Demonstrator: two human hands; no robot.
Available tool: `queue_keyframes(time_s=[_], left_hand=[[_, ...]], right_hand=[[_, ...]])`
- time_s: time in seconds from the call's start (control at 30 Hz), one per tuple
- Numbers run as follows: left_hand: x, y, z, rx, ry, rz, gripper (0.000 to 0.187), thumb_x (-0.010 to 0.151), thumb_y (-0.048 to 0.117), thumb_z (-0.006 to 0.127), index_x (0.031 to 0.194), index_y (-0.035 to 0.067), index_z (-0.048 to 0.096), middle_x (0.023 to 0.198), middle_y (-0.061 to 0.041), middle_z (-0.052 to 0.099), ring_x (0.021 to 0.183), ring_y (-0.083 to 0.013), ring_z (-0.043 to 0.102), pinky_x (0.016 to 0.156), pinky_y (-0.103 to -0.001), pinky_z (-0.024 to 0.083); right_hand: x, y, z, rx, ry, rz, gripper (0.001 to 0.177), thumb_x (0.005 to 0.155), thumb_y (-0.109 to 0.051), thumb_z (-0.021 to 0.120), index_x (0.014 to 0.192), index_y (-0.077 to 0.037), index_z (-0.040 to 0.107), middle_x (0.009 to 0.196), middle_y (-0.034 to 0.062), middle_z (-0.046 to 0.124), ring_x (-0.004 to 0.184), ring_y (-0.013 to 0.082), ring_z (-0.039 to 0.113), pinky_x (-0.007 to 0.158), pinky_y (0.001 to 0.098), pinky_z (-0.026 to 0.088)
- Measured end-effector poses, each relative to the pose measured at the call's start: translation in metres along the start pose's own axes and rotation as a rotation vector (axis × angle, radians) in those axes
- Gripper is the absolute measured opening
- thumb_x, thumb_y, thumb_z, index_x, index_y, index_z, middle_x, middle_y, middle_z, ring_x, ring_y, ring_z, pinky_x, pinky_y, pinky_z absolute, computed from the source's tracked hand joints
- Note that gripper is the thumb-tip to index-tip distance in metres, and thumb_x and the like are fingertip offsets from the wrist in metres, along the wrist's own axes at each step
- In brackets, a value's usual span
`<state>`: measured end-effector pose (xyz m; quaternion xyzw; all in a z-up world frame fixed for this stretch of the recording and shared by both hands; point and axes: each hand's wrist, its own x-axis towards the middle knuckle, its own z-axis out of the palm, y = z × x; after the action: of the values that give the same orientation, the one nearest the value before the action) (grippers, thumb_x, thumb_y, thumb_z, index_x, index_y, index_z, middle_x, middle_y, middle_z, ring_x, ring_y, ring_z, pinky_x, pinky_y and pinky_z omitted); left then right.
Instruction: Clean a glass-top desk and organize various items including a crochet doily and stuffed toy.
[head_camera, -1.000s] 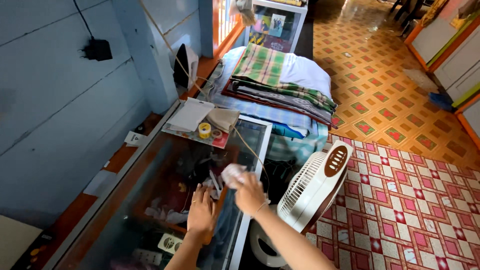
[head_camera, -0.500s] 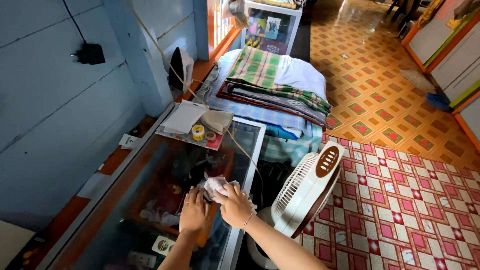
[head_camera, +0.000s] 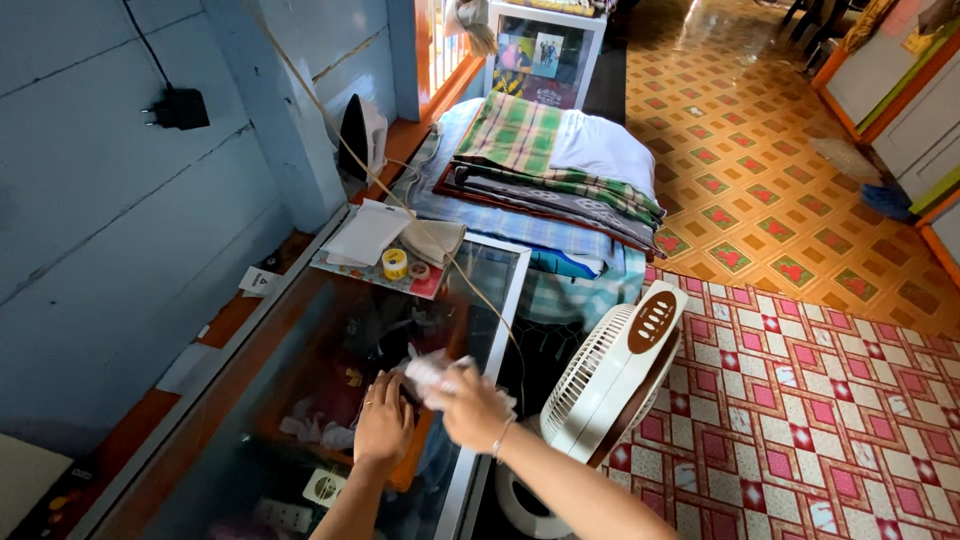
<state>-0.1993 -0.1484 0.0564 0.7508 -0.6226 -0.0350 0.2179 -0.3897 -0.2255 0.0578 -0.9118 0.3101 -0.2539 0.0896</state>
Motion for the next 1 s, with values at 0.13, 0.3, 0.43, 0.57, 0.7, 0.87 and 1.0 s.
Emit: queue_keyframes(time_s=[0.13,0.3,0.43,0.57,0.7,0.87,1.0], left_hand=[[0.002,-0.004,0.007,-0.013,0.007,-0.011,0.052,0.099,0.025,0.044,0.147,0.005,0.039,0.153,-0.014,0.041,0.146,-0.0326,0.033,0.12,-0.043,0.028],[0.001,-0.001,0.004,-0.022,-0.083,-0.104,0.051,0.101,0.025,0.041,0.15,0.011,0.036,0.157,-0.012,0.037,0.147,-0.032,0.031,0.118,-0.042,0.031],[0.001,0.007,-0.007,-0.033,-0.072,-0.138,0.053,0.101,0.026,0.042,0.152,0.014,0.035,0.157,-0.012,0.038,0.147,-0.0303,0.034,0.119,-0.042,0.033],[-0.002,0.009,-0.01,-0.077,-0.069,-0.161,0.054,0.102,0.027,0.041,0.153,0.015,0.033,0.159,-0.012,0.035,0.147,-0.0307,0.032,0.118,-0.043,0.032],[0.001,0.011,-0.014,-0.147,-0.055,-0.187,0.054,0.102,0.026,0.04,0.154,0.013,0.032,0.16,-0.013,0.035,0.148,-0.0305,0.033,0.118,-0.042,0.034],[0.002,0.005,-0.011,-0.088,-0.132,-0.161,0.056,0.102,0.027,0.04,0.155,0.012,0.029,0.16,-0.012,0.031,0.15,-0.0298,0.027,0.12,-0.042,0.03],[0.002,0.003,-0.015,-0.12,-0.157,-0.116,0.056,0.102,0.026,0.039,0.155,0.01,0.029,0.16,-0.012,0.032,0.151,-0.0295,0.025,0.121,-0.04,0.029]], right_hand=[[0.01,0.003,-0.012,-0.031,0.027,-0.106,0.047,0.079,-0.013,0.067,0.125,-0.017,0.07,0.133,0.0163,0.053,0.123,0.0396,0.047,0.088,0.0568,0.043],[0.023,0.056,-0.016,-0.069,-0.026,0.185,0.043,0.081,-0.007,0.062,0.117,-0.029,0.074,0.132,0.0117,0.053,0.126,0.0393,0.045,0.086,0.0554,0.045],[0.026,0.066,-0.008,-0.153,0.063,0.311,0.044,0.084,-0.009,0.063,0.125,-0.023,0.069,0.128,0.0125,0.054,0.125,0.0397,0.046,0.086,0.0579,0.046],[0.025,0.02,0.0,-0.07,0.035,0.346,0.038,0.085,-0.01,0.062,0.12,-0.023,0.072,0.132,0.0126,0.052,0.122,0.0392,0.046,0.094,0.0561,0.045],[0.026,-0.012,-0.001,-0.016,-0.087,-0.058,0.045,0.084,-0.01,0.063,0.127,-0.022,0.071,0.145,0.0113,0.05,0.128,0.0374,0.045,0.092,0.0573,0.04],[0.044,0.024,-0.005,-0.051,-0.128,0.11,0.047,0.084,-0.009,0.062,0.123,-0.033,0.073,0.146,0.0092,0.047,0.134,0.0399,0.04,0.093,0.056,0.04],[0.051,0.054,-0.006,-0.156,-0.168,0.347,0.055,0.085,-0.011,0.06,0.136,-0.032,0.063,0.145,0.0113,0.045,0.13,0.0398,0.041,0.093,0.058,0.041]])
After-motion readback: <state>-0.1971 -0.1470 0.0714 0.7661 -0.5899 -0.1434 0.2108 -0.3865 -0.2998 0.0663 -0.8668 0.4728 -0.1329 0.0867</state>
